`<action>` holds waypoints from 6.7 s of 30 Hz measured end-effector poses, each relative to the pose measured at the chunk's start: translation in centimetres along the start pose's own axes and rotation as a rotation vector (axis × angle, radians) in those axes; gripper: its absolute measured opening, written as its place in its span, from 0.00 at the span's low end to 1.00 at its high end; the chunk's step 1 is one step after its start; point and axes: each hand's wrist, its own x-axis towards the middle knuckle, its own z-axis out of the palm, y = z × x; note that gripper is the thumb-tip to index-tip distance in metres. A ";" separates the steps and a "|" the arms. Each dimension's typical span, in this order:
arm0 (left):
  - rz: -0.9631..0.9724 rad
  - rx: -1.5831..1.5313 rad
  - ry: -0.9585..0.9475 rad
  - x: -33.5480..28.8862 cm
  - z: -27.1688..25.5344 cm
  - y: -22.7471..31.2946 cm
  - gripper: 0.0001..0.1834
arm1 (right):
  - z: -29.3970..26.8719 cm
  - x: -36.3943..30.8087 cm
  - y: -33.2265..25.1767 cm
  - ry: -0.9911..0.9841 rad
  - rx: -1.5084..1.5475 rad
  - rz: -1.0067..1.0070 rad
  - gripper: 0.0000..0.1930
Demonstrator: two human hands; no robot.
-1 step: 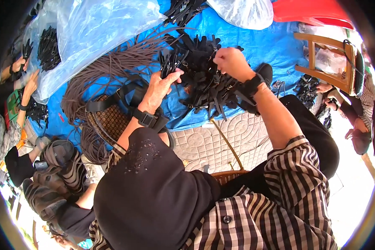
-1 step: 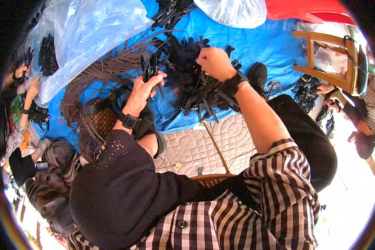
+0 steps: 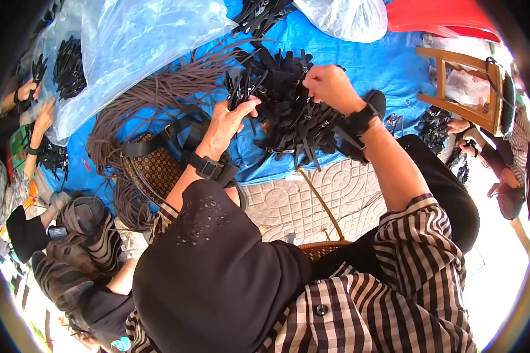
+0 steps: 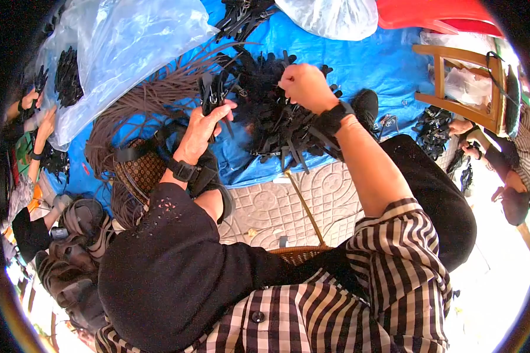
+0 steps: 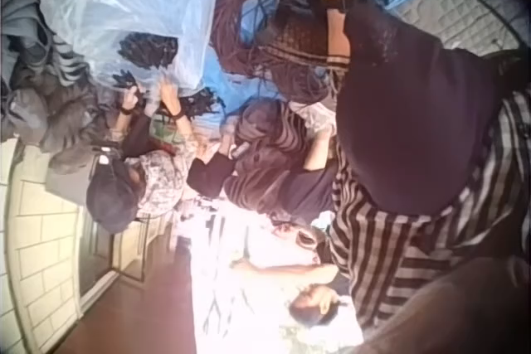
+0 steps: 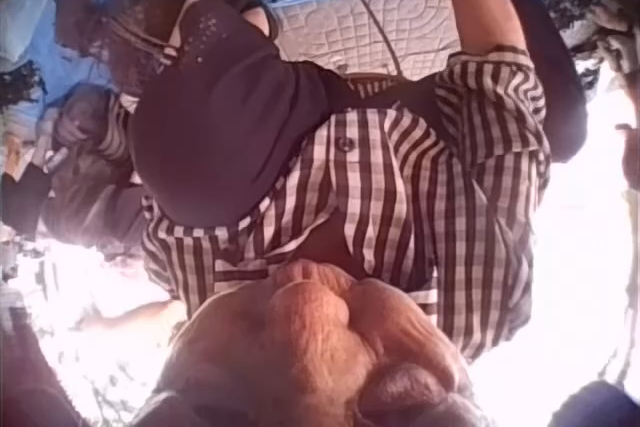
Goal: Sorting and assembling black straps and buckles for footwear manufacturing.
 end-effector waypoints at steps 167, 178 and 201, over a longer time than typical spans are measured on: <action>0.009 -0.582 0.227 -2.0 -4.7 -2.4 0.09 | 9.6 -2.0 -2.7 -0.253 0.450 0.126 0.09; -0.067 -0.403 0.110 -1.4 -3.3 0.0 0.08 | 14.1 -1.5 -5.9 -0.170 0.652 -0.030 0.06; 0.001 -0.178 0.159 -1.8 -4.6 -0.8 0.06 | 2.0 -1.1 9.9 0.754 0.044 0.218 0.13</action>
